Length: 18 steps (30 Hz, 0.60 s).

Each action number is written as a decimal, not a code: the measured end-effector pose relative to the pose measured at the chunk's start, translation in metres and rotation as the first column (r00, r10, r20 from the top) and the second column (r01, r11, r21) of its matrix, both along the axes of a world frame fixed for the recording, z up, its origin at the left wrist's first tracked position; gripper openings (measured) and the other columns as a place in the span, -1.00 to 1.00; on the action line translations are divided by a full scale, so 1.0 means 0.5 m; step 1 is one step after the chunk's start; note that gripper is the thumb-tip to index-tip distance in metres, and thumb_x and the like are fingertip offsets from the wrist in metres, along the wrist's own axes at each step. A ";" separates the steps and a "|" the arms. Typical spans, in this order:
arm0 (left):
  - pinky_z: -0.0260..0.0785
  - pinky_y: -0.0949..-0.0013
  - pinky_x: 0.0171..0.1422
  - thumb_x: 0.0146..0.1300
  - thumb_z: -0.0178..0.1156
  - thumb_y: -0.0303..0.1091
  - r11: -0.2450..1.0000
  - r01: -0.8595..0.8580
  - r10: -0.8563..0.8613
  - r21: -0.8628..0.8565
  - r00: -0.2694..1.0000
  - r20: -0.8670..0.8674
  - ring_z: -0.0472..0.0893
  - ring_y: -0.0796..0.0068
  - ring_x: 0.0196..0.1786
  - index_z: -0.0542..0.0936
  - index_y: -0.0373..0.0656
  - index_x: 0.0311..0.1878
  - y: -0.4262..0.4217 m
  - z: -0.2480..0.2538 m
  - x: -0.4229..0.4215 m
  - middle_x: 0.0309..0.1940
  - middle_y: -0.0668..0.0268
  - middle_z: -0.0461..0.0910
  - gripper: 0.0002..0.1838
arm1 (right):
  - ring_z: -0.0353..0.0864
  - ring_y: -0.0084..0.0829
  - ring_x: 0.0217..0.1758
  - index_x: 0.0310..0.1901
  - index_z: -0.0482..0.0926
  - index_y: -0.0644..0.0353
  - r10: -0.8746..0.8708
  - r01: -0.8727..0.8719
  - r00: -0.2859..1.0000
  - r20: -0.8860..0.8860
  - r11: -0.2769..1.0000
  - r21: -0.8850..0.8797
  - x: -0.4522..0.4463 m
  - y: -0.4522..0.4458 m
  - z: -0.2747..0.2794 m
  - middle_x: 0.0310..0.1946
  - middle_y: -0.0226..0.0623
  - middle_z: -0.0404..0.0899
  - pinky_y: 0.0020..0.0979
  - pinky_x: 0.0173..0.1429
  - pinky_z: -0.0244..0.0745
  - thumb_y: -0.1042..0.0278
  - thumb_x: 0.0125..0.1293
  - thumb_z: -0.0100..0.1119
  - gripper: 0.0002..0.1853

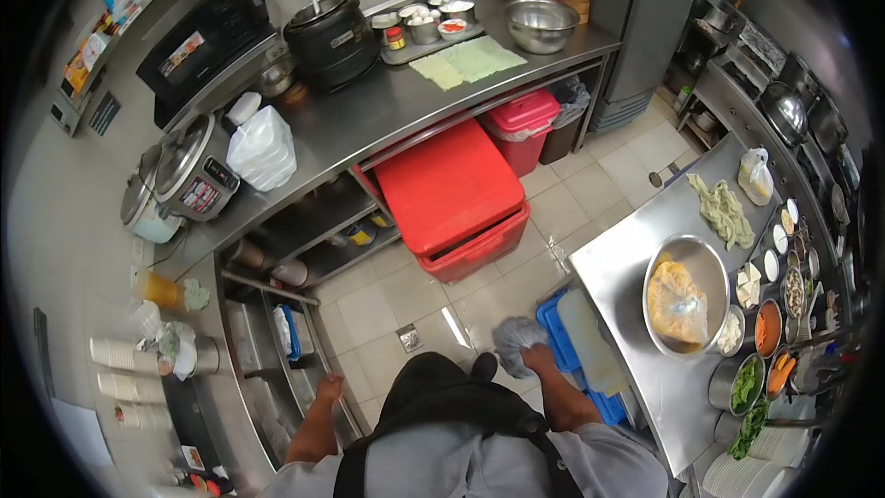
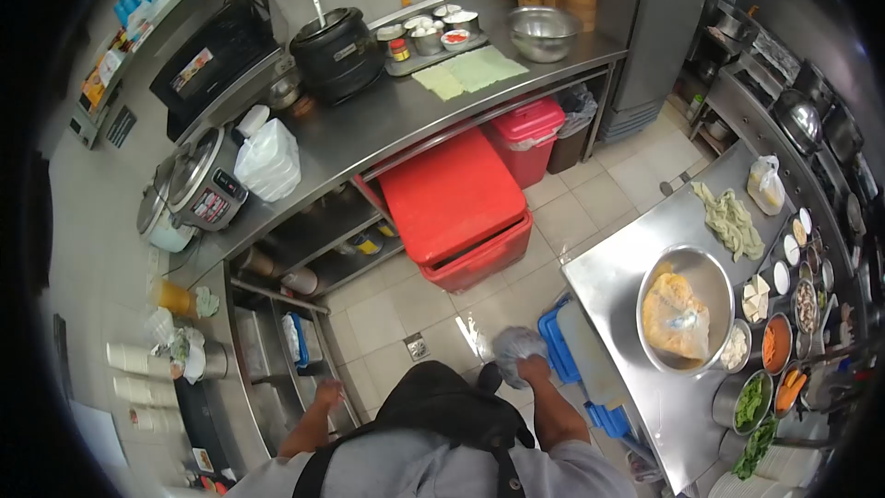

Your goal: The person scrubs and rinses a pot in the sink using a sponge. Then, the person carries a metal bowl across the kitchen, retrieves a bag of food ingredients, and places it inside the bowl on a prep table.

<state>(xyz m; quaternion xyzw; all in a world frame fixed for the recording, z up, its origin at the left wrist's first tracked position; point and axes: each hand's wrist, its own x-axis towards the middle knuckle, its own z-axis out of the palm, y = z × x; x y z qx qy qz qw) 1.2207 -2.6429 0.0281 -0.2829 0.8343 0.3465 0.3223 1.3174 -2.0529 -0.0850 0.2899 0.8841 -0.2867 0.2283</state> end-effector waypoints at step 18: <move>0.40 0.47 -0.16 0.26 0.19 -0.32 0.865 0.428 -0.082 0.263 0.636 -0.768 0.55 0.53 -0.30 0.54 -0.32 -0.14 0.575 0.198 -0.984 -0.35 0.31 0.57 -0.75 | 0.46 -0.44 -0.60 -0.63 0.55 0.23 -0.512 0.454 0.683 -0.520 0.856 -0.247 -0.655 0.213 0.600 -0.72 -0.29 0.48 -0.35 -0.42 0.36 0.14 -0.02 0.17 -0.71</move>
